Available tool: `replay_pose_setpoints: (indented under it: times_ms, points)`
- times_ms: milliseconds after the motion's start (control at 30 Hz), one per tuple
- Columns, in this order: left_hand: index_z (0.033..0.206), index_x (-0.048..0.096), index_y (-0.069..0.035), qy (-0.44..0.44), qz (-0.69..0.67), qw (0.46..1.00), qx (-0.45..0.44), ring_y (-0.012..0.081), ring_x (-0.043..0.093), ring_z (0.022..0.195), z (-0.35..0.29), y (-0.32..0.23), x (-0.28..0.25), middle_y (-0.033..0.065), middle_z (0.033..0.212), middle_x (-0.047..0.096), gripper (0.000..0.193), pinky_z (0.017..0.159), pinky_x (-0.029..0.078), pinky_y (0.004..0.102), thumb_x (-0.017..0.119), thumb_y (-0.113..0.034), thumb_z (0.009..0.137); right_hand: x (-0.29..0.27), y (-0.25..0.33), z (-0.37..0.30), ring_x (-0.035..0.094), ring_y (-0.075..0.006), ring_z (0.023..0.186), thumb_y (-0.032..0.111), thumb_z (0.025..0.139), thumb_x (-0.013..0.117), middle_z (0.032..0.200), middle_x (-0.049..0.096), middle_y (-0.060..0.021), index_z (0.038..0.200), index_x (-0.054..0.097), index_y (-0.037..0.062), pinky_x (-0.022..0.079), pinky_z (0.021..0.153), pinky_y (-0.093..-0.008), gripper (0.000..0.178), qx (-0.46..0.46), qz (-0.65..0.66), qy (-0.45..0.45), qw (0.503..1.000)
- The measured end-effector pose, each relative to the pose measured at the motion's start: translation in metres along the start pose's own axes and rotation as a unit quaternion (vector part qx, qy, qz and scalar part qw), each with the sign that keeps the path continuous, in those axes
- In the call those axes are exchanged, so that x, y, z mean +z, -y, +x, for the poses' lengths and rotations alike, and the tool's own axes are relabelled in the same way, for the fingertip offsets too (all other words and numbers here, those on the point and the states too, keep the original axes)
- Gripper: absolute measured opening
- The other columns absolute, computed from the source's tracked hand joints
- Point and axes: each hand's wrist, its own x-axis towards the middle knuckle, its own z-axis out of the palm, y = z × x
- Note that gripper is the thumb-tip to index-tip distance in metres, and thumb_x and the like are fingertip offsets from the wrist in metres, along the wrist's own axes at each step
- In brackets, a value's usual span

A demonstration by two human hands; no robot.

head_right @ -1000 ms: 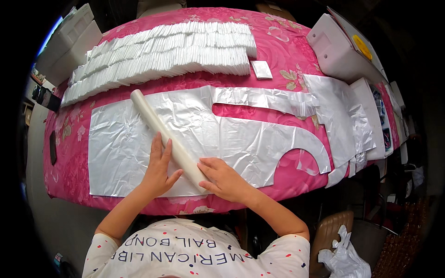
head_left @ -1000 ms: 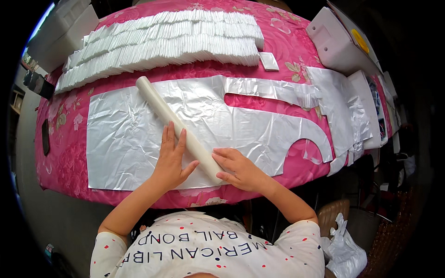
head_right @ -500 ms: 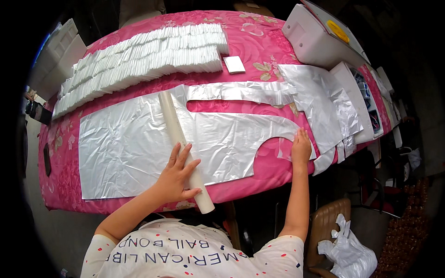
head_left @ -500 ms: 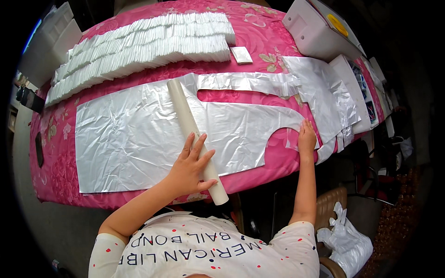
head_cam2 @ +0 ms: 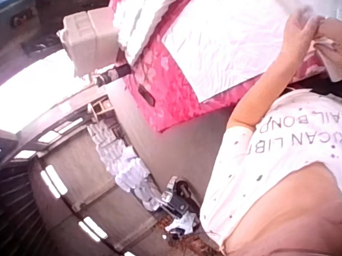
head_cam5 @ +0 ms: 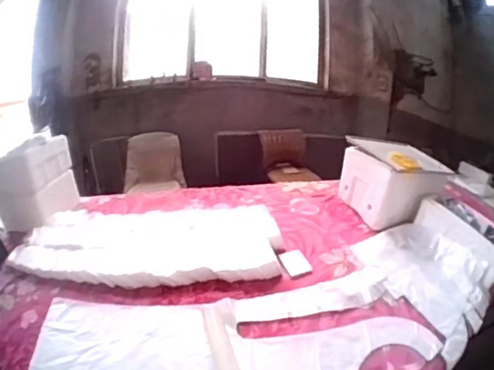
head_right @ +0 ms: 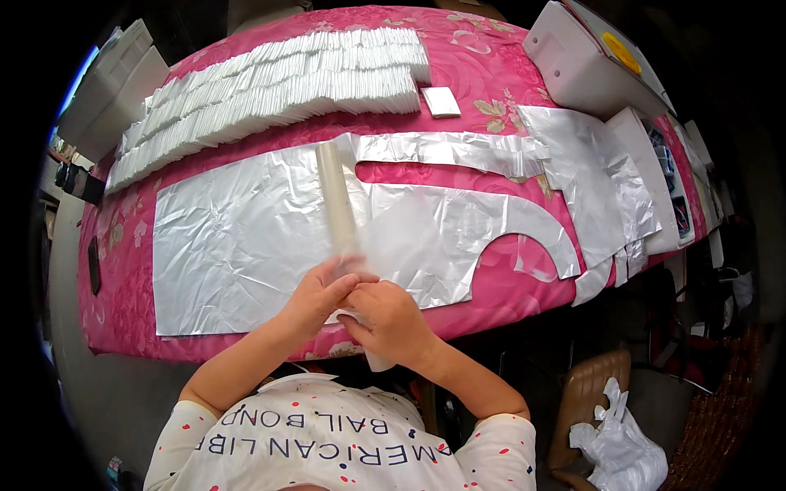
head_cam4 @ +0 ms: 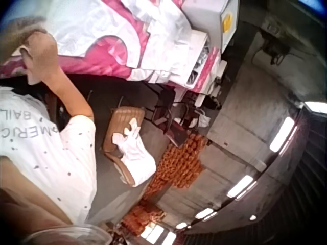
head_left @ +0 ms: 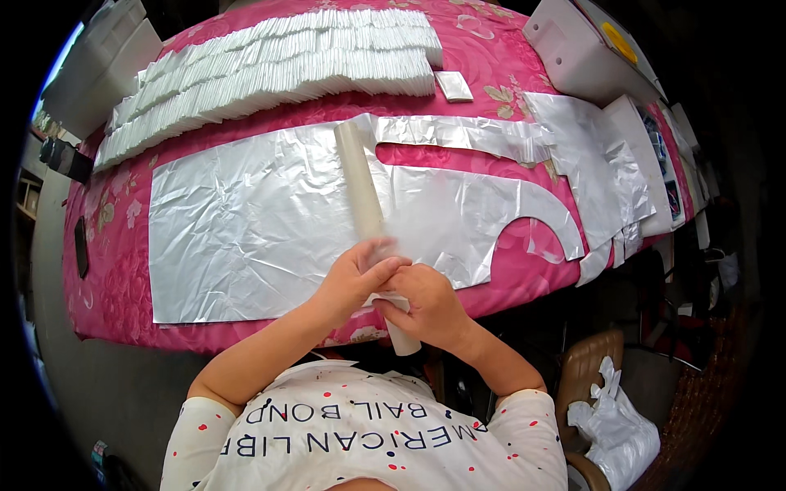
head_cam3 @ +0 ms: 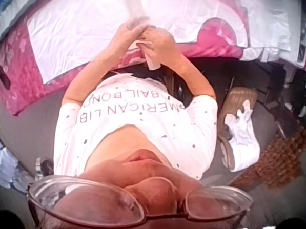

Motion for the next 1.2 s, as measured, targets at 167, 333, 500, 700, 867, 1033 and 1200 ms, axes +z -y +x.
replay_pose_setpoints:
  times_ms: [167,333,500,700,867,1033,1200]
  points:
    - [0.099,0.059,0.001,-0.120,0.078,0.986,-0.083,0.0129,0.062,0.075,-0.037,-0.043,-0.106,0.0085,0.085,0.065,0.019,0.065,0.051,0.0260,0.062,-0.013,0.085,0.018,0.025,-0.005,0.059,-0.0261,0.088,0.013,0.072,0.072,0.099,0.062,-0.0088,0.095,0.061,0.0044,0.047,0.074,-0.0352,0.027,-0.050,0.038,-0.021,0.998]
    - [0.101,0.059,0.001,-0.251,0.246,0.934,-0.064,0.0113,0.061,0.077,-0.110,-0.071,-0.247,0.0068,0.088,0.064,0.020,0.067,0.050,0.0250,0.061,-0.007,0.083,0.014,0.026,-0.036,0.059,-0.0267,0.086,0.026,0.071,0.074,0.095,0.061,-0.0100,0.091,0.059,0.0031,0.048,0.067,-0.0339,0.035,0.143,-0.145,-0.068,0.977]
    - [0.107,0.057,0.000,-0.318,0.676,0.641,0.178,0.0242,0.059,0.094,-0.112,-0.102,-0.209,0.0118,0.105,0.061,0.029,0.079,0.048,0.0332,0.058,0.002,0.078,0.029,0.027,-0.044,0.066,-0.0292,0.068,0.039,0.072,0.072,0.078,0.066,-0.0180,0.094,0.059,-0.0030,0.051,0.062,-0.0342,0.050,0.395,-0.054,0.122,0.909]
    - [0.123,0.048,-0.001,-0.114,0.617,0.726,0.281,0.0331,0.048,0.115,-0.040,-0.045,-0.089,0.0167,0.125,0.049,0.045,0.096,0.039,0.0387,0.054,0.000,0.079,0.043,0.029,-0.047,0.063,-0.0365,0.066,0.041,0.074,0.068,0.072,0.063,-0.0222,0.082,0.056,-0.0031,0.050,0.062,-0.0420,0.047,0.392,-0.013,0.092,0.915]
    - [0.135,0.030,0.007,-0.062,0.661,0.702,0.257,0.0358,0.027,0.132,0.018,0.008,-0.065,0.0222,0.141,0.029,0.057,0.109,0.023,0.0424,0.048,-0.012,0.084,0.043,0.029,-0.052,0.062,-0.0378,0.067,0.042,0.074,0.068,0.071,0.062,-0.0234,0.084,0.056,-0.0043,0.050,0.063,-0.0425,0.049,0.413,0.002,0.110,0.904]
    - [0.136,0.026,0.009,-0.052,0.733,0.638,0.227,0.0342,0.019,0.137,0.028,0.018,-0.066,0.0241,0.144,0.023,0.062,0.112,0.013,0.0428,0.041,-0.022,0.085,0.034,0.021,-0.046,0.062,-0.0374,0.063,0.045,0.077,0.065,0.069,0.062,-0.0233,0.082,0.059,-0.0061,0.049,0.060,-0.0410,0.052,0.398,0.042,0.148,0.904]
    - [0.136,0.025,0.010,-0.058,0.747,0.624,0.225,0.0341,0.018,0.137,0.025,0.018,-0.066,0.0249,0.145,0.022,0.066,0.112,0.012,0.0428,0.039,-0.025,0.083,0.012,-0.016,0.017,0.062,-0.0194,0.057,0.046,0.085,0.059,0.064,0.063,-0.0140,0.076,0.064,-0.0050,0.049,0.057,-0.0296,0.053,0.365,0.037,0.197,0.909]
